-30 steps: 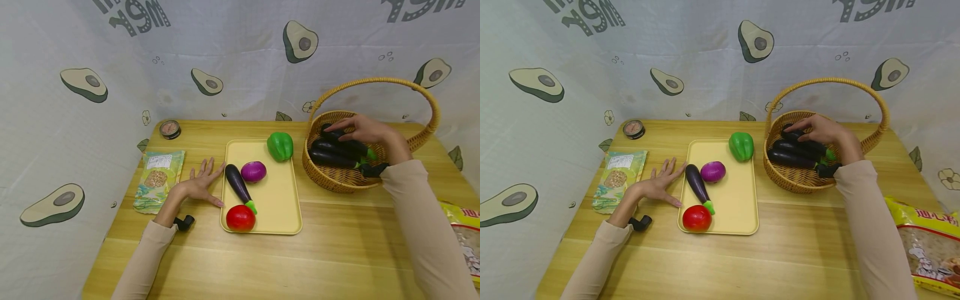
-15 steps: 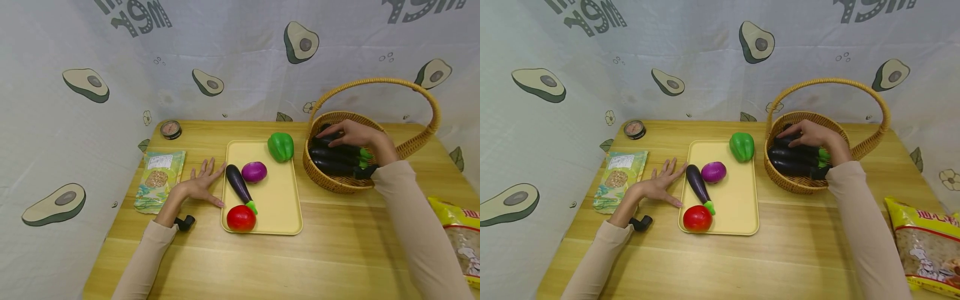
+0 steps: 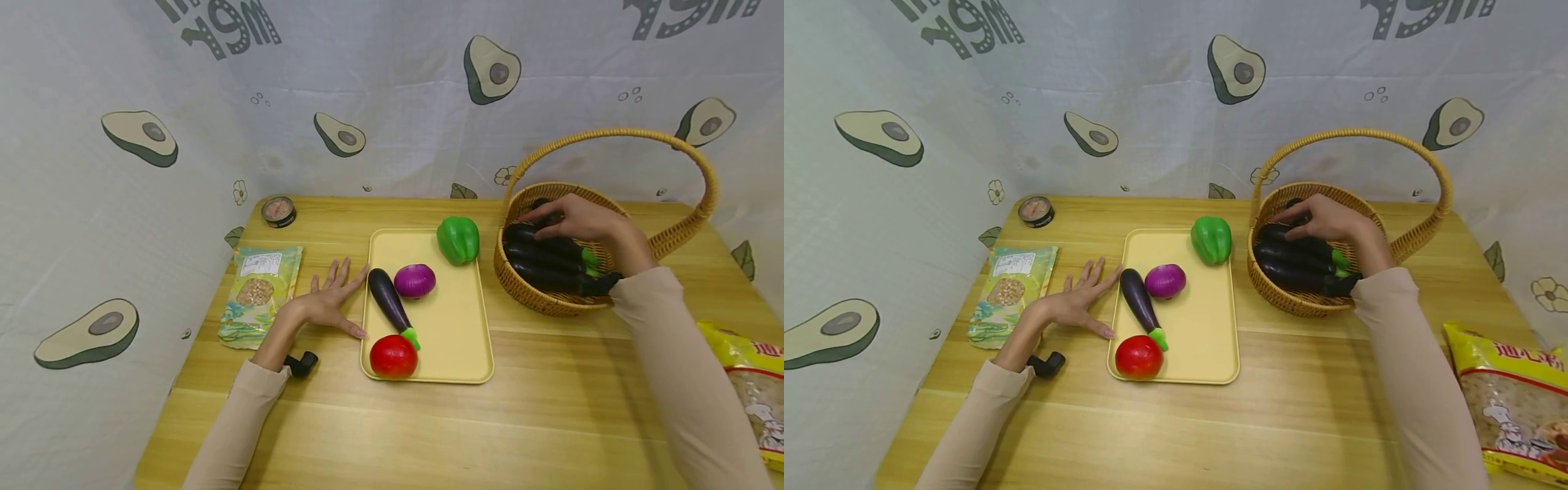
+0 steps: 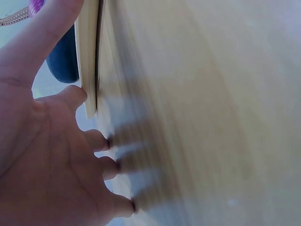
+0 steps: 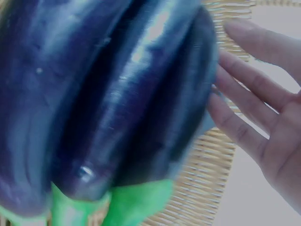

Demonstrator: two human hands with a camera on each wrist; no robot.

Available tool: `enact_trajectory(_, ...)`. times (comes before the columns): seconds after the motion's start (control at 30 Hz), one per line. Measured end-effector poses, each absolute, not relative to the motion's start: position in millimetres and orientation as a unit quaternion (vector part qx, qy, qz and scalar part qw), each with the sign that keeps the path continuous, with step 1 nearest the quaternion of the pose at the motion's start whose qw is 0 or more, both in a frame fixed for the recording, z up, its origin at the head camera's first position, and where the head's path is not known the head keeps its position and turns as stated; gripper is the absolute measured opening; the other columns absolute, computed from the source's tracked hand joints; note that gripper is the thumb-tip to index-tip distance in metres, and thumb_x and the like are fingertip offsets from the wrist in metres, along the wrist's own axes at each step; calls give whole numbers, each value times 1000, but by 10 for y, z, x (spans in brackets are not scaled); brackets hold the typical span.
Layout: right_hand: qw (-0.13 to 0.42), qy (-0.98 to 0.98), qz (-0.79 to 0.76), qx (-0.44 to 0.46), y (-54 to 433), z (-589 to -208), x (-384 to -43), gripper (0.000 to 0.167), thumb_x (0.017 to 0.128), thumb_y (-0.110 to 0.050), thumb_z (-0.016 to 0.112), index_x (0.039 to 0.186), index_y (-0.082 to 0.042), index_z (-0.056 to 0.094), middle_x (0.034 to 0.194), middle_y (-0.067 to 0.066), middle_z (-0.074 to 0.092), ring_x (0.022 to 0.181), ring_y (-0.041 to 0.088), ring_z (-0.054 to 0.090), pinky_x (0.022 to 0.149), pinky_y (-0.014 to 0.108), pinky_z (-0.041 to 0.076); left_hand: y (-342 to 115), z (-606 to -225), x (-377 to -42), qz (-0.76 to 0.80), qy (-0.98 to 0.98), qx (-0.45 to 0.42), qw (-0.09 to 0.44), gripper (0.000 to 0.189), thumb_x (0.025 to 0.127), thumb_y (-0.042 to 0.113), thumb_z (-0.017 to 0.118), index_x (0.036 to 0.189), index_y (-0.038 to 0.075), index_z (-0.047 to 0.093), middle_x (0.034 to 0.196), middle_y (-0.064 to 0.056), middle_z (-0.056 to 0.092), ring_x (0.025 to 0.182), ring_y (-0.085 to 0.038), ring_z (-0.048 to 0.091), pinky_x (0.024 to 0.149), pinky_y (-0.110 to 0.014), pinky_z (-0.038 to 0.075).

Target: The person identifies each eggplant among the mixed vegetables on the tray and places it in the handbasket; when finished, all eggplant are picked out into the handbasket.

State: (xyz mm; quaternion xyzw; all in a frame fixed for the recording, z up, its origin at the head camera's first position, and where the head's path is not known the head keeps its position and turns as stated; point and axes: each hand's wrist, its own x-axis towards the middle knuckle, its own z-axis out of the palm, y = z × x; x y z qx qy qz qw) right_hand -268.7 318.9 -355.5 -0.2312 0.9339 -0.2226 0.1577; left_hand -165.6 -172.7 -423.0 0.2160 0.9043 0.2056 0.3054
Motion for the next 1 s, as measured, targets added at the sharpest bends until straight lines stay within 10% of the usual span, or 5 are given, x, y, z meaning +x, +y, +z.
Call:
enact_trajectory(0.33, 207, 911, -246, -259, 2913, -3197, -2283, 42, 104, -24, 64, 143, -10, 63, 142, 13, 66, 111, 4, 63, 85, 15, 51, -1753, -4255, -1655, 212, 905, 212, 302, 130, 81, 52, 85, 167, 26, -9, 167, -19, -33, 154, -41, -35, 119, -74, -20)
enact_trajectory(0.73, 187, 871, -286, -354, 2063, -3283, -1963, 46, 103, -27, 66, 147, -14, 59, 149, 11, 61, 137, 33, 57, 107, 56, 50, -1746, -4278, -1662, 218, 903, 224, 296, 128, 83, 53, 84, 167, 25, -9, 167, -21, -32, 154, -42, -34, 118, -74, -21)
enact_trajectory(1.0, 181, 852, -305, -386, 1471, -3484, -1997, 56, 99, -27, 72, 150, -11, 55, 154, 15, 54, 144, 37, 48, 118, 60, 41, -1747, -4281, -1651, 221, 903, 222, 295, 128, 82, 53, 84, 167, 26, -8, 167, -20, -32, 154, -41, -34, 118, -74, -21)
